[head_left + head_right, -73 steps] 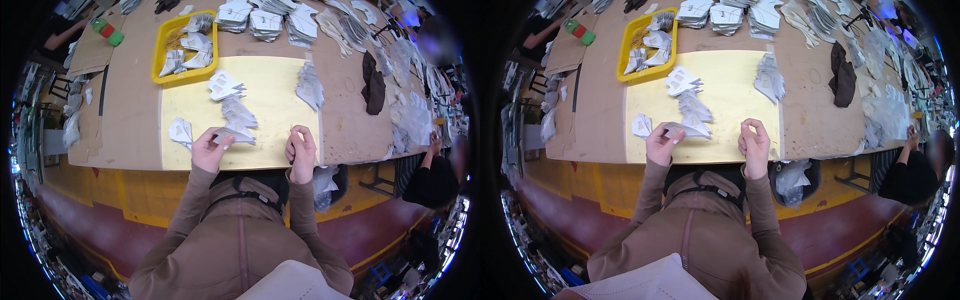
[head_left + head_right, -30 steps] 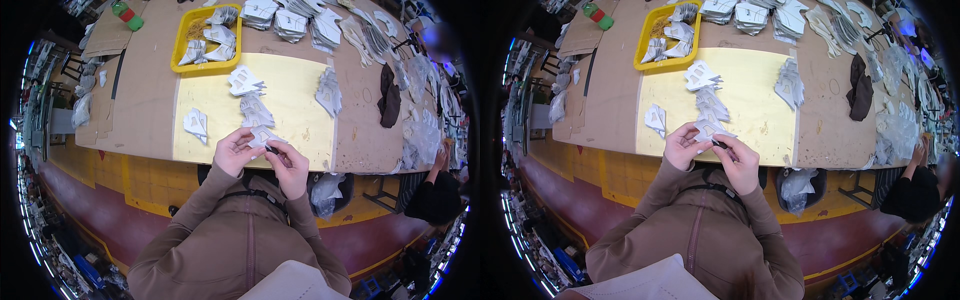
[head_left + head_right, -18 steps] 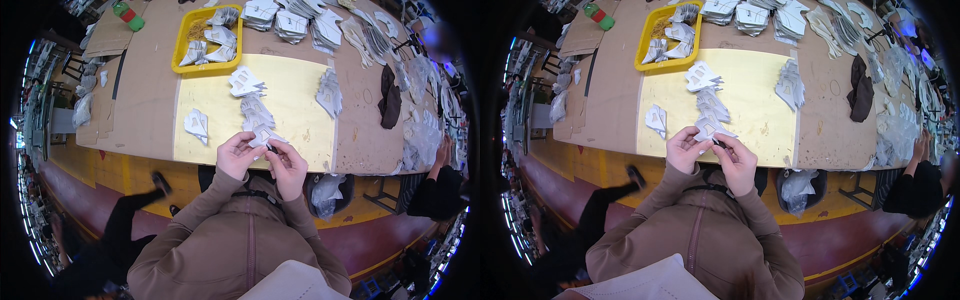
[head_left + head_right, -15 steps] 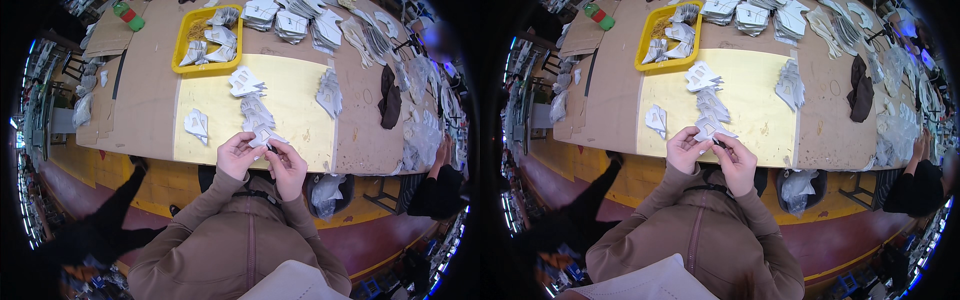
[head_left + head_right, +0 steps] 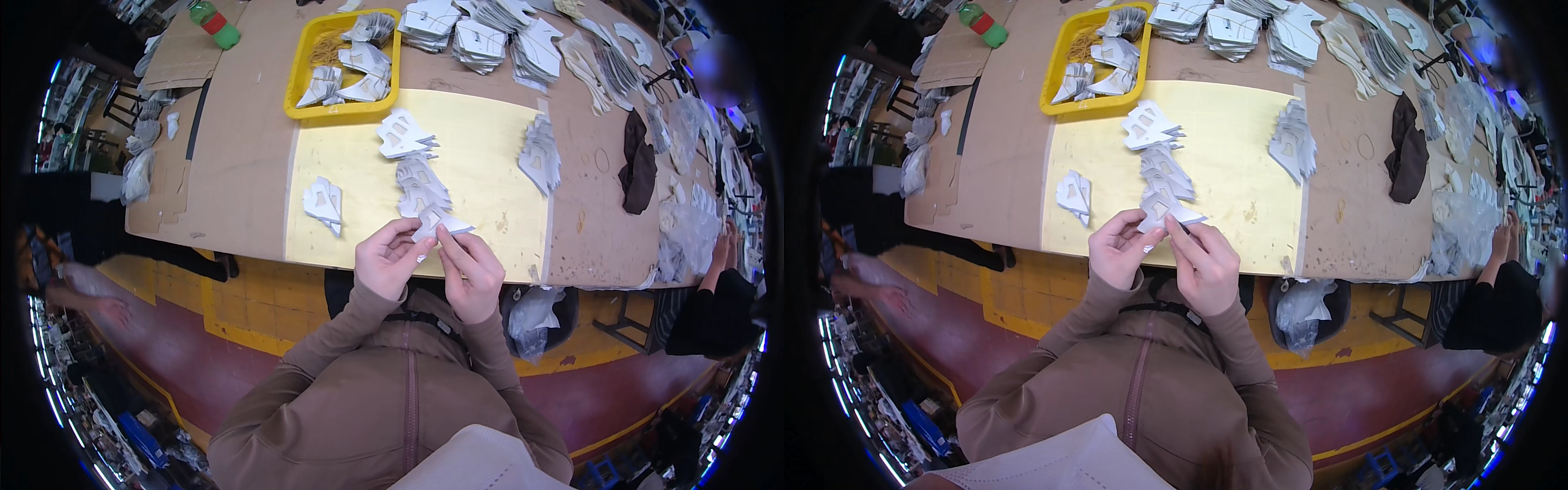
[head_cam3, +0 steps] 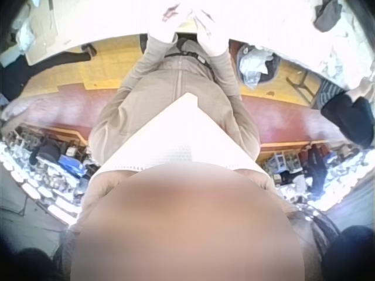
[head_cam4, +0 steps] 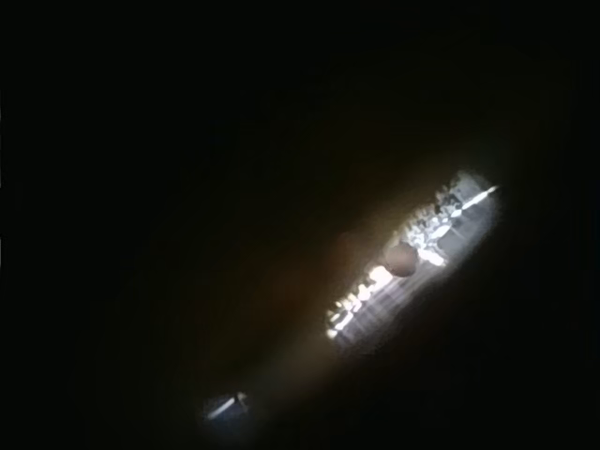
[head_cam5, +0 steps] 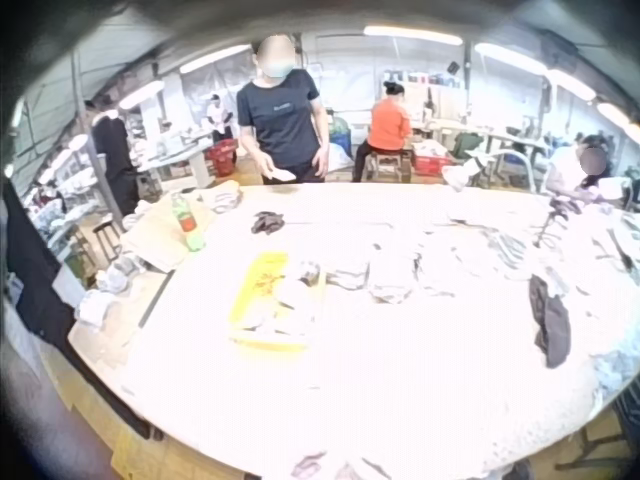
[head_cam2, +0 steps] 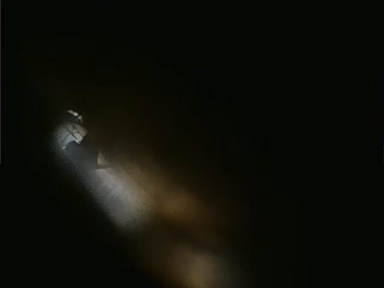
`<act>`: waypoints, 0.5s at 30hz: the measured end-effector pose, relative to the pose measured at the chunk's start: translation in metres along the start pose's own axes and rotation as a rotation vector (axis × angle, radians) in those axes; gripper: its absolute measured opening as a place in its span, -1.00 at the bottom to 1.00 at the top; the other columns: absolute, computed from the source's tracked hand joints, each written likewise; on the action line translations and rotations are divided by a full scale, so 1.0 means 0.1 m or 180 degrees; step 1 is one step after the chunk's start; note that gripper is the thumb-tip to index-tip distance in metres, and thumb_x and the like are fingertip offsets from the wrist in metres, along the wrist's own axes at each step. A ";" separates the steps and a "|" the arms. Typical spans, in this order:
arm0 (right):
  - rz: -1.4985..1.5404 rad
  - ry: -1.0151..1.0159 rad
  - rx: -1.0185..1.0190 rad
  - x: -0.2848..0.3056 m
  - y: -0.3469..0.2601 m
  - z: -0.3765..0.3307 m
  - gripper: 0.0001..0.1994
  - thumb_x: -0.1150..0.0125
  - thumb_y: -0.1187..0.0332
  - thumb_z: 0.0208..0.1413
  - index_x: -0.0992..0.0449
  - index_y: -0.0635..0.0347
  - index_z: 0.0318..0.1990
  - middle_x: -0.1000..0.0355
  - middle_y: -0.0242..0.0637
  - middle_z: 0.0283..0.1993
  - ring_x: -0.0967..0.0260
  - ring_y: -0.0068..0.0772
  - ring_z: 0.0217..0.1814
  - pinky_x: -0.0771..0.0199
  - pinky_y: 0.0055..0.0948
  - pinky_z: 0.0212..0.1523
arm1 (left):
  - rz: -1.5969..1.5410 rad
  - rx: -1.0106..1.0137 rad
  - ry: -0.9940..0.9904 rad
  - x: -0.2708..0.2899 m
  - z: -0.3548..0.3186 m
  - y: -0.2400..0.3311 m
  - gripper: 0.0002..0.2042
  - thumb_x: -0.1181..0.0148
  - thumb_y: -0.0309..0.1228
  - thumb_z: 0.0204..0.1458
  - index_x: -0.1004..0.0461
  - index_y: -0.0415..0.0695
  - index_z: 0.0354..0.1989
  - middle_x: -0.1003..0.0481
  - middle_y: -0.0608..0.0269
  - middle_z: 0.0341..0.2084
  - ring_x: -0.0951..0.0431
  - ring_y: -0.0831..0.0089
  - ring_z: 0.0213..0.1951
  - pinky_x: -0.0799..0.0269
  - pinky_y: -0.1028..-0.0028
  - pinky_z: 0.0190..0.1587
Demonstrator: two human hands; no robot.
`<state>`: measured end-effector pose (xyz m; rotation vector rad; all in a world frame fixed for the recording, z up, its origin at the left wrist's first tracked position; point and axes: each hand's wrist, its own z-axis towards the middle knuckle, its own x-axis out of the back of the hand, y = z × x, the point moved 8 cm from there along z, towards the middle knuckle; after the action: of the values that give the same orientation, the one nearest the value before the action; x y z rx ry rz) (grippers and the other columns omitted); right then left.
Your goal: The person sits at a workbench in a factory and repeatedly picks up small white fabric pieces. Using a small cutting tool, they trim the edges of each piece and place the finished items into a yellow bin. The process is repeated for multiple pieces throughout the clip.
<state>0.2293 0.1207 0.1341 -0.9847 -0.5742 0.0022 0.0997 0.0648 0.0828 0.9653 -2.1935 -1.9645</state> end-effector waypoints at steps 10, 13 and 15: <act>0.1910 0.0127 -0.1415 -0.14 0.37 -0.17 -0.74 -0.21 0.55 0.15 -0.55 0.34 0.01 -0.44 -0.34 -0.34 -0.27 -0.61 -0.43 -0.26 -0.59 -0.47 | 0.0050 0.0288 0.0048 0.03 0.05 -0.06 -0.67 -0.23 -0.64 0.09 -0.38 -0.46 0.02 -0.55 0.09 -0.19 -0.57 0.51 -0.13 -0.49 0.57 -0.05; 0.3145 0.0018 -0.2437 -0.28 0.50 -0.30 -0.73 -0.17 0.54 0.18 -0.53 0.36 0.04 -0.43 -0.36 -0.32 -0.20 -0.70 -0.43 -0.18 -0.66 -0.51 | -0.0077 0.0267 0.0029 0.06 0.08 -0.09 -0.68 -0.24 -0.64 0.09 -0.39 -0.44 0.01 -0.56 0.10 -0.21 -0.57 0.52 -0.15 -0.49 0.57 -0.06; 0.3894 0.0037 -0.2745 -0.34 0.51 -0.31 -0.72 -0.17 0.55 0.18 -0.51 0.36 0.05 -0.42 -0.36 -0.33 -0.17 -0.72 -0.46 -0.14 -0.68 -0.52 | -0.0139 0.0223 0.0023 0.08 0.10 -0.10 -0.69 -0.24 -0.63 0.09 -0.39 -0.44 0.00 -0.56 0.10 -0.21 -0.57 0.53 -0.16 -0.49 0.57 -0.07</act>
<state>0.2277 0.1163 0.0660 -2.0483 0.1595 0.8960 0.0932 0.0697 0.0685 1.0364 -2.2707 -1.9104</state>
